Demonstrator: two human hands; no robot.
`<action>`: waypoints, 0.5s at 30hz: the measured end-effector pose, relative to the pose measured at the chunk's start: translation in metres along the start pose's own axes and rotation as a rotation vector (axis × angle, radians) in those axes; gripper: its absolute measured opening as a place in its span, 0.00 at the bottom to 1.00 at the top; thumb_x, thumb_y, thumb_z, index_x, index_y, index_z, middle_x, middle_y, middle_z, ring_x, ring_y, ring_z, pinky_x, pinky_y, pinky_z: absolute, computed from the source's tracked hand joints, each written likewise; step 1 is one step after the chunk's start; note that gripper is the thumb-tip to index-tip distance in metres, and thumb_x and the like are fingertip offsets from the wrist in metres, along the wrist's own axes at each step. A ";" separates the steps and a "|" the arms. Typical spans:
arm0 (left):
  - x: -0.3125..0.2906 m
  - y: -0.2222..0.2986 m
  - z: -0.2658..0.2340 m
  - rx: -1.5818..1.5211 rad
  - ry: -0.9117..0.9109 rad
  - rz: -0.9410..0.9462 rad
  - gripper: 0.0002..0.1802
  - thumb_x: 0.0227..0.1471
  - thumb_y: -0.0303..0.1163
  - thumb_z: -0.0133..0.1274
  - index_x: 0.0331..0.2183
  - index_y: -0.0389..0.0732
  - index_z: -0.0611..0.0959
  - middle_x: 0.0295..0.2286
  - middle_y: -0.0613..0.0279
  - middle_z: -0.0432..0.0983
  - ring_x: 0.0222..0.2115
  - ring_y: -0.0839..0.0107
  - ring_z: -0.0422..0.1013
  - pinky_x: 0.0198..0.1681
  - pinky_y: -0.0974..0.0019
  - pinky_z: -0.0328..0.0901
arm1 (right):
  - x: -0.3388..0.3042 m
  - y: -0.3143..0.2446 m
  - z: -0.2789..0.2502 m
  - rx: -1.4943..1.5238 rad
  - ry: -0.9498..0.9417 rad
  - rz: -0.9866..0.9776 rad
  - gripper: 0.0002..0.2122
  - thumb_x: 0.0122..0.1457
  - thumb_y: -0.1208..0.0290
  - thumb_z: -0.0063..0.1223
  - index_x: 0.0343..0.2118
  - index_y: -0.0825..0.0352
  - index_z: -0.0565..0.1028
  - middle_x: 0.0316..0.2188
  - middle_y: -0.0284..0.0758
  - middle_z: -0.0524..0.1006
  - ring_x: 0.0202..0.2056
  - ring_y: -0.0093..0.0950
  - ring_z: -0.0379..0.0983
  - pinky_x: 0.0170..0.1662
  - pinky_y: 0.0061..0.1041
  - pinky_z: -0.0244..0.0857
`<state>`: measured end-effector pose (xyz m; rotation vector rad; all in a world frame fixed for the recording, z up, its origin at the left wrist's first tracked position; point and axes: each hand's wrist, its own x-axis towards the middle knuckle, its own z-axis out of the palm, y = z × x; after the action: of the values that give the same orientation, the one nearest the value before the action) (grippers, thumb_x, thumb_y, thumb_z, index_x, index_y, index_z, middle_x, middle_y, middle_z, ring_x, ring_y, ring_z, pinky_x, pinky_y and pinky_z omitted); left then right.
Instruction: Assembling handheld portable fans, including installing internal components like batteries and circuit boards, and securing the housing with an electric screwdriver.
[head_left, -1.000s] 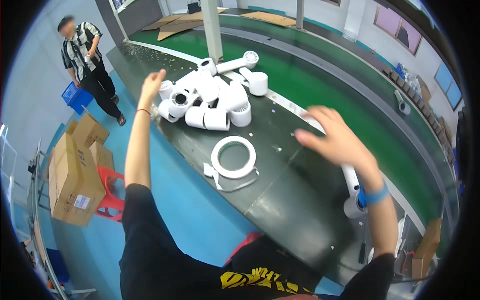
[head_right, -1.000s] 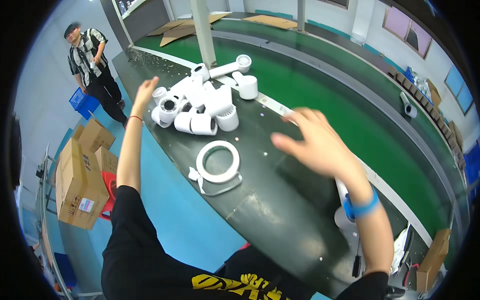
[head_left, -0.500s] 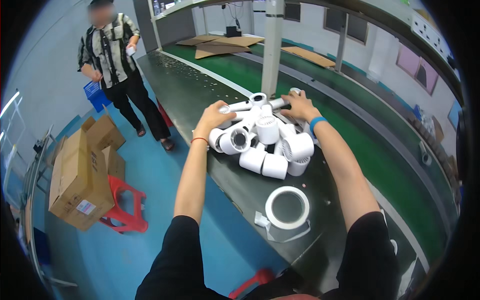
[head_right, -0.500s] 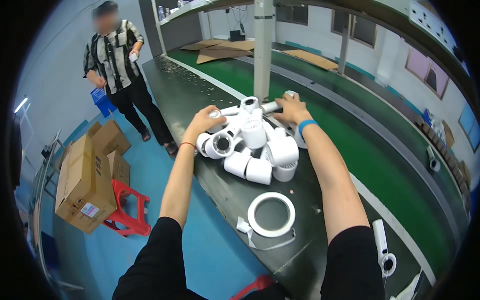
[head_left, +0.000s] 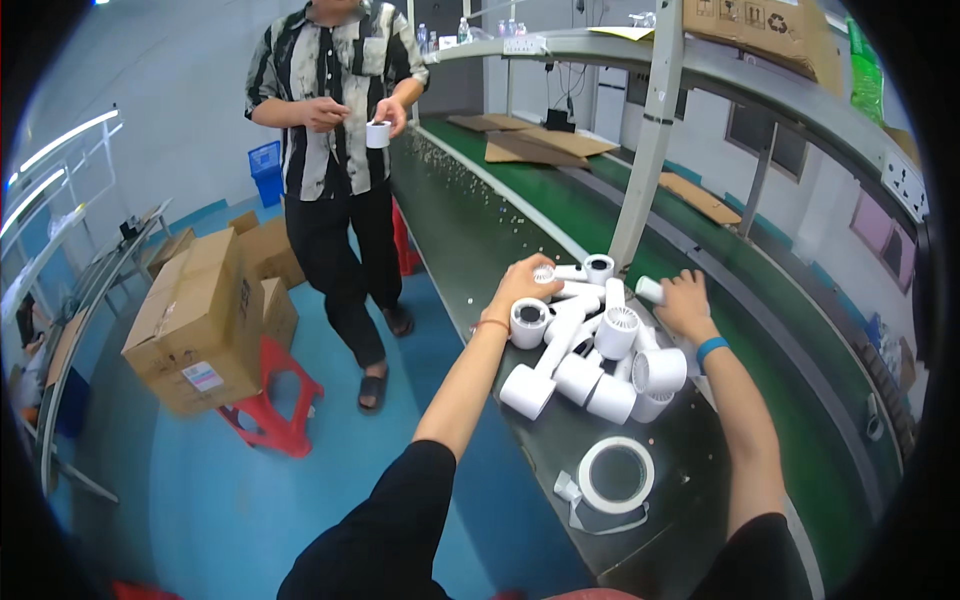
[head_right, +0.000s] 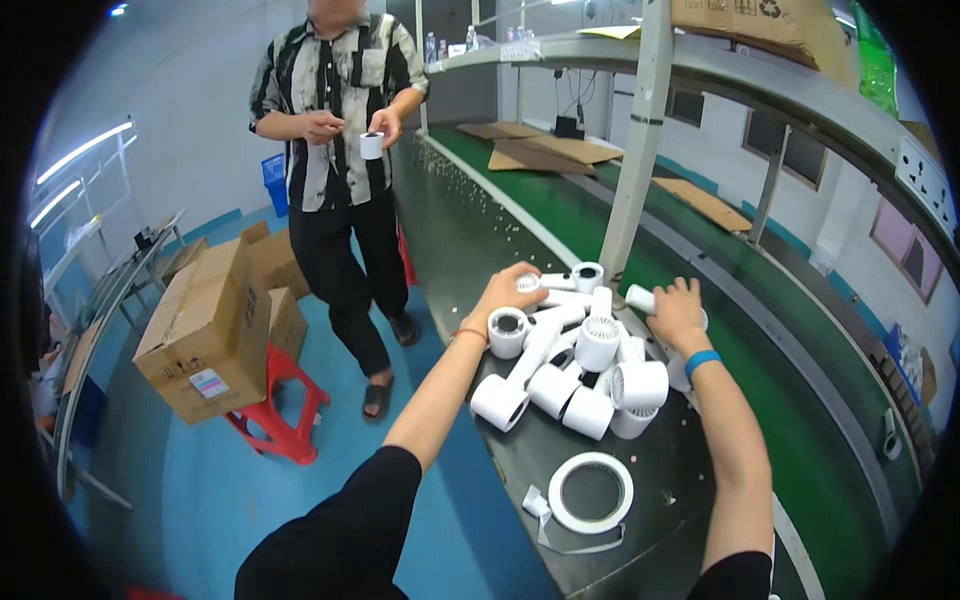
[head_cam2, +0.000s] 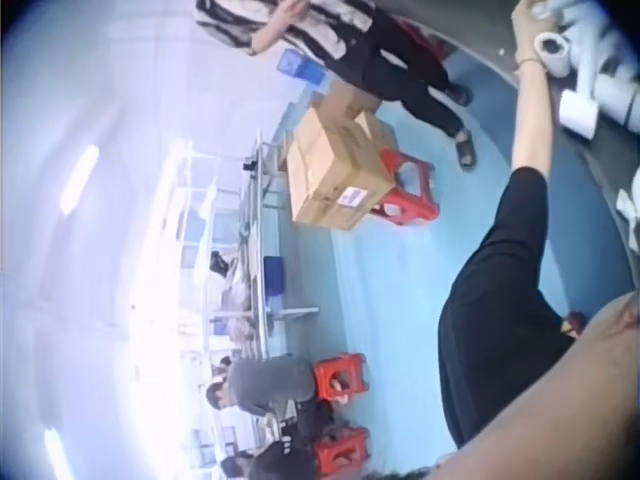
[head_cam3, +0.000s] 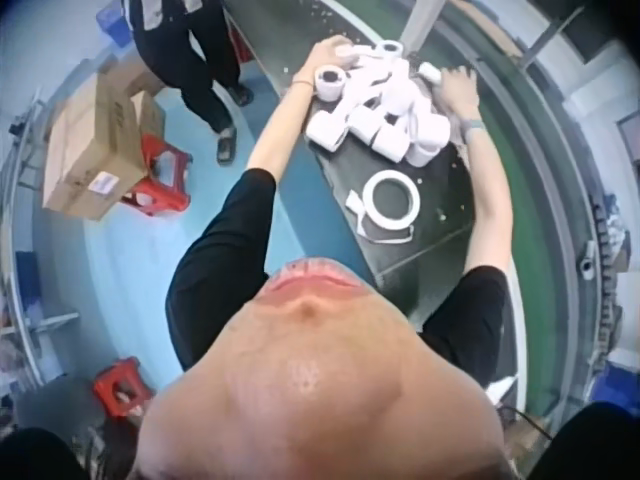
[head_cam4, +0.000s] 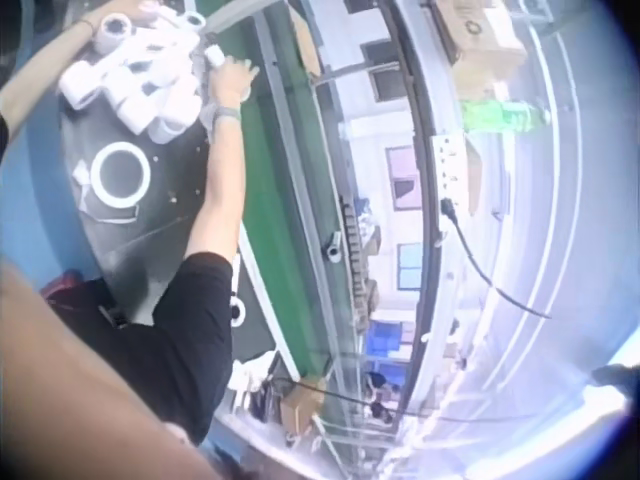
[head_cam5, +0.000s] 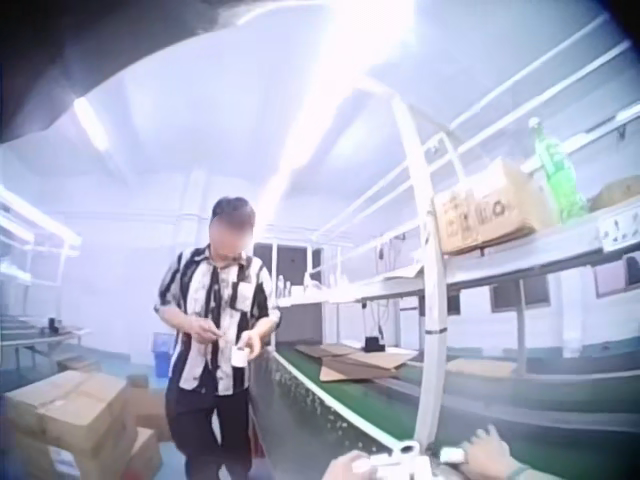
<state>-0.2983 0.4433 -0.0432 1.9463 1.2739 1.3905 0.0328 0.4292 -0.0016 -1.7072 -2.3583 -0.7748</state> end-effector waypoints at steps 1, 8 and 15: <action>0.003 0.004 0.002 -0.014 -0.005 0.033 0.23 0.39 0.41 0.65 0.37 0.40 0.82 0.33 0.49 0.80 0.36 0.61 0.78 0.43 0.63 0.69 | -0.013 0.004 -0.012 -0.024 -0.038 0.065 0.16 0.45 0.60 0.58 0.36 0.63 0.76 0.35 0.40 0.79 0.46 0.38 0.71 0.57 0.50 0.54; 0.007 0.009 0.004 0.122 0.030 -0.038 0.25 0.37 0.46 0.65 0.37 0.40 0.84 0.32 0.47 0.81 0.36 0.56 0.78 0.43 0.60 0.70 | -0.078 0.000 -0.073 0.143 -0.176 0.188 0.15 0.45 0.60 0.58 0.32 0.65 0.77 0.29 0.45 0.80 0.36 0.44 0.76 0.42 0.42 0.69; -0.020 0.048 0.034 0.120 -0.013 0.014 0.26 0.35 0.46 0.63 0.36 0.38 0.83 0.32 0.45 0.81 0.36 0.53 0.78 0.44 0.58 0.70 | -0.131 0.009 -0.099 0.190 -0.463 0.292 0.22 0.46 0.56 0.57 0.41 0.65 0.75 0.35 0.47 0.79 0.42 0.45 0.76 0.46 0.41 0.69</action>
<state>-0.2484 0.4081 -0.0311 2.0427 1.3694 1.3340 0.0682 0.2735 0.0352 -2.2602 -2.2557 -0.1102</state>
